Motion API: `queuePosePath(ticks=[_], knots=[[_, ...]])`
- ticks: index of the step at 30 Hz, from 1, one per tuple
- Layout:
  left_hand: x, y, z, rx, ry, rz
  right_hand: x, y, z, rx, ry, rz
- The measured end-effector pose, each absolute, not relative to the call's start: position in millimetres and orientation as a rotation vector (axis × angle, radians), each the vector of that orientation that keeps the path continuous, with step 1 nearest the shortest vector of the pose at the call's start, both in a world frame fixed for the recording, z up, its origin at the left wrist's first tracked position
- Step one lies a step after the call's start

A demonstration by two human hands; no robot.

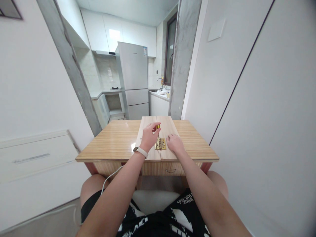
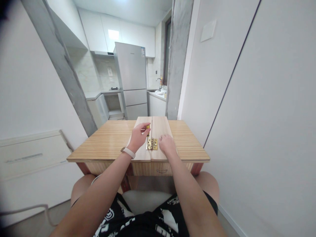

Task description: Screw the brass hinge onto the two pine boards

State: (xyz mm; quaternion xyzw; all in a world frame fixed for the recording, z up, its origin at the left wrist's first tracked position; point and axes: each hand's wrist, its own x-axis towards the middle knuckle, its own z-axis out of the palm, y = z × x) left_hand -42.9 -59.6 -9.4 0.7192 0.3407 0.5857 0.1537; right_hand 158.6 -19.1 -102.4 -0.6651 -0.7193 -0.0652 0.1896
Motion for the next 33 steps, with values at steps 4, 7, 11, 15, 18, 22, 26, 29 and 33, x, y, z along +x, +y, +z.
queuePosePath(ticks=[4,7,11,15,18,22,26,29,33], knots=[[-43.4,-59.4,-9.4,2.059,0.947,1.69,158.1,-19.5,-101.5,-1.872,-2.019,-0.19],[-43.4,-59.9,-7.0,2.052,0.993,1.734,157.6,-20.6,-100.0,-1.891,-2.025,-0.172],[-42.4,-60.3,-5.4,2.042,1.058,1.743,157.3,-22.5,-98.5,-1.897,-2.026,-0.164],[-40.5,-60.8,-7.4,2.087,0.967,1.679,156.9,-23.8,-97.9,-1.89,-2.018,-0.17],[-39.5,-62.1,-8.4,2.09,0.942,1.682,156.4,-24.0,-97.1,-1.893,-2.018,-0.165],[-39.8,-63.2,-7.6,2.064,1.0,1.745,156.1,-23.7,-96.2,-1.907,-2.022,-0.163],[-40.8,-60.8,-8.3,2.035,1.058,1.744,156.7,-23.7,-96.5,-1.893,-2.028,-0.168],[-40.9,-59.0,-10.6,2.076,1.021,1.696,157.2,-24.0,-97.0,-1.885,-2.027,-0.169],[-40.0,-59.5,-12.1,2.12,0.958,1.683,157.4,-23.7,-97.6,-1.868,-2.026,-0.185]])
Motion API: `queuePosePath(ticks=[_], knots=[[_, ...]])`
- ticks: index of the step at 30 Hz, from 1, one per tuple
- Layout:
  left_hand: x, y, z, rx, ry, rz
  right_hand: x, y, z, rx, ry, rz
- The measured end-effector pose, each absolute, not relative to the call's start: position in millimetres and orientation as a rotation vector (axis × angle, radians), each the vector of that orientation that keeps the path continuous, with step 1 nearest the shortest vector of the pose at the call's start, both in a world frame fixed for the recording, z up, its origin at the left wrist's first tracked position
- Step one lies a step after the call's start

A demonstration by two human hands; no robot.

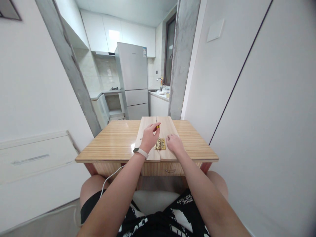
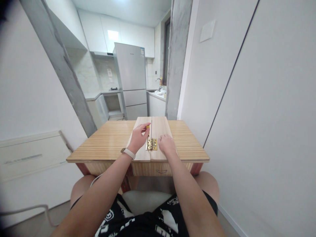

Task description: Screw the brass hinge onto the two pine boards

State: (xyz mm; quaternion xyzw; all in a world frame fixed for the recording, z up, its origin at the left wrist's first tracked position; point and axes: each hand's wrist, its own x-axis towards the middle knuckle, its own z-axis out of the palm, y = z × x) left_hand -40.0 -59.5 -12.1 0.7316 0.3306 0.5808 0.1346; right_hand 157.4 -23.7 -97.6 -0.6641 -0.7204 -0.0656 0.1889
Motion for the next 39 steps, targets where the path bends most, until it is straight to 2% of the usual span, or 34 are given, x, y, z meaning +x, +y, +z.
queuePosePath(ticks=[8,16,23,33,39], knots=[[-41.6,-58.7,-12.4,2.092,1.057,1.683,157.7,-23.4,-97.8,-1.869,-2.023,-0.179],[-40.0,-59.9,-10.9,2.148,0.947,1.625,156.7,-24.5,-96.8,-1.899,-2.027,-0.164],[-38.9,-58.6,-10.6,2.125,1.102,1.686,156.3,-24.7,-96.5,-1.886,-2.028,-0.17],[-38.8,-64.1,-11.9,2.122,0.952,1.658,156.4,-23.7,-97.0,-1.886,-2.013,-0.165],[-40.3,-60.7,-8.7,2.107,1.098,1.734,155.8,-24.2,-96.0,-1.89,-2.009,-0.146]])
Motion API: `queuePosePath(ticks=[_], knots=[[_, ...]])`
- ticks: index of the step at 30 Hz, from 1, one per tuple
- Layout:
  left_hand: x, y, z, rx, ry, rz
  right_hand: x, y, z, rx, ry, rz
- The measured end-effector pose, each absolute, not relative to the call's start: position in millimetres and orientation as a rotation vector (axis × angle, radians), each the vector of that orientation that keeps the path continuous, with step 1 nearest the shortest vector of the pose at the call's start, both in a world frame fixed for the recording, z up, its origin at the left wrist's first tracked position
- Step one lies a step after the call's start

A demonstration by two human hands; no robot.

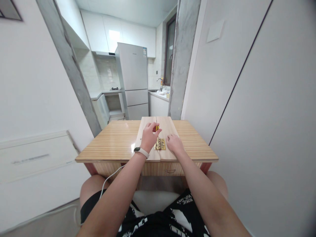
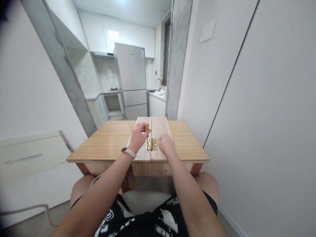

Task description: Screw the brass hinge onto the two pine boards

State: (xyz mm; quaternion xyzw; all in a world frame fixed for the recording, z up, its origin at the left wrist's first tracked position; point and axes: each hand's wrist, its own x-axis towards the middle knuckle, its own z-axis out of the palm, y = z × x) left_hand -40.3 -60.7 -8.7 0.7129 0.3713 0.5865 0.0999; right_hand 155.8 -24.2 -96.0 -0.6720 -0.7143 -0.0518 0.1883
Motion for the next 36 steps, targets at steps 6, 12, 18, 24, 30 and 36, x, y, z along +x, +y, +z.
queuePosePath(ticks=[6,12,18,24,30,36], knots=[[-40.8,-58.8,-12.1,2.086,1.005,1.671,156.4,-25.0,-96.5,-1.883,-2.006,-0.146],[-40.2,-62.8,-11.6,2.093,1.006,1.727,156.3,-22.2,-99.6,-1.883,-2.007,-0.162],[-40.2,-61.8,-9.9,2.068,1.116,1.739,157.6,-18.7,-104.0,-1.886,-2.013,-0.162],[-36.9,-61.6,-13.3,2.059,0.959,1.667,158.8,-18.1,-105.0,-1.864,-2.018,-0.183],[-37.5,-65.9,-9.6,2.066,1.069,1.765,157.4,-19.2,-102.9,-1.886,-2.019,-0.161],[-40.3,-61.1,-11.2,2.064,1.028,1.673,157.6,-21.0,-100.7,-1.887,-2.019,-0.144]])
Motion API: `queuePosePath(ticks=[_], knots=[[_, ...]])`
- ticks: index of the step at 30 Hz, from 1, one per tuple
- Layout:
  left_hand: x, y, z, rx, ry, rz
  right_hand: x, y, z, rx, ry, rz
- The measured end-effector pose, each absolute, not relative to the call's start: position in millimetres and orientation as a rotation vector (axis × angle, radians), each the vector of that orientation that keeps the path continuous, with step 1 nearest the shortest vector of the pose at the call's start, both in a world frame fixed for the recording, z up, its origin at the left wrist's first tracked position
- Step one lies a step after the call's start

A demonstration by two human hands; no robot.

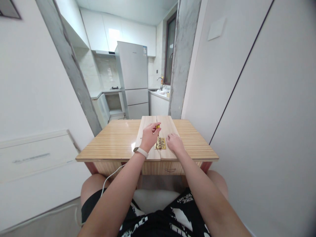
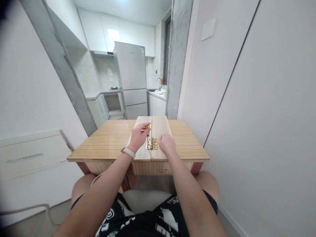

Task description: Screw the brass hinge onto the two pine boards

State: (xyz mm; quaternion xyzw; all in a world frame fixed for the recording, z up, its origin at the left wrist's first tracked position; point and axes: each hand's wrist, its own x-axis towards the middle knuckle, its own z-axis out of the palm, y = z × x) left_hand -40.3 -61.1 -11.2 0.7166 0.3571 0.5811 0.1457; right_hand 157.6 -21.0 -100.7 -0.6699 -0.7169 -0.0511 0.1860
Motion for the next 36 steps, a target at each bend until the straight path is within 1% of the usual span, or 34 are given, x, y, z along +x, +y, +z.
queuePosePath(ticks=[4,11,19,27,36], knots=[[-40.2,-61.2,-13.4,2.066,1.013,1.685,157.4,-21.8,-99.8,-1.879,-2.015,-0.165],[-42.0,-63.3,-9.7,2.072,1.191,1.722,157.3,-21.4,-100.1,-1.897,-2.024,-0.166],[-37.3,-61.4,-10.5,2.099,1.005,1.626,156.7,-22.7,-98.7,-1.886,-2.016,-0.166],[-40.2,-59.9,-8.1,2.081,1.15,1.67,156.3,-23.5,-97.4,-1.889,-2.017,-0.163],[-40.9,-63.3,-8.2,2.092,1.045,1.638,154.8,-25.3,-94.1,-1.907,-2.019,-0.142]])
